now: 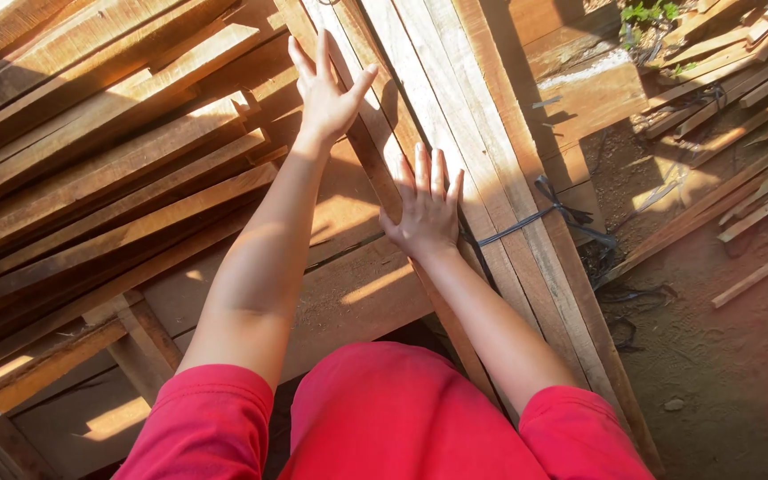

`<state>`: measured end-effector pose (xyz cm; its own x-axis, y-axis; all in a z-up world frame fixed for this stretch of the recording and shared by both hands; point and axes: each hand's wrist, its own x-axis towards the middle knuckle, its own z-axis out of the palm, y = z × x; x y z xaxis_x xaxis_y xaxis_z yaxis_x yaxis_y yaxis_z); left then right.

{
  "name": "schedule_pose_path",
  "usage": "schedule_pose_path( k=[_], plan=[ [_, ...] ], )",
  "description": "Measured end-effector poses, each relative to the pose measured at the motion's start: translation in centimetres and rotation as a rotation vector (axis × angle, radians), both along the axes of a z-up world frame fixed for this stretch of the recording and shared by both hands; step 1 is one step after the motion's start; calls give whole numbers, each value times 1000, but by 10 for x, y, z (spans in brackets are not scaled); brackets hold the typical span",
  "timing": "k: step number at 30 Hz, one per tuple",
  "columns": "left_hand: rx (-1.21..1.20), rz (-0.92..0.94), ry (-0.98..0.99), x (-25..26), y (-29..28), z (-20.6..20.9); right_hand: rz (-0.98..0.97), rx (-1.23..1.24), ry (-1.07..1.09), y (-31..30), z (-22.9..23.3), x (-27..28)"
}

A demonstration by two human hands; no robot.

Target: Sorting and arranging thin wood planks into a storage rack.

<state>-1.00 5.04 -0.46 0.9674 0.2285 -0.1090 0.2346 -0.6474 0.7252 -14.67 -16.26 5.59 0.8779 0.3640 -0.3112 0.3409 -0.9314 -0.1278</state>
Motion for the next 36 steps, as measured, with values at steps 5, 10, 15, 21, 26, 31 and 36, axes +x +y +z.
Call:
schedule_pose_path(
  k=[5,10,15,21,26,31,36],
  plan=[
    [180,-70,-60,-58,-9,43,19,-46,45,3,16,3],
    [241,-198,-119,-128,-29,83,2,119,-63,0,14,-4],
    [230,-208,-101,-190,-27,106,-20,326,-192,-11,16,-32],
    [182,-140,-268,-250,-20,119,-18,418,-174,-2,40,-80],
    [203,-103,-360,-281,4,140,13,480,-212,26,78,-103],
    [245,-61,-375,-316,50,174,98,578,-284,74,94,-124],
    [172,22,-475,-364,134,204,215,737,-289,168,116,-158]
  ],
)
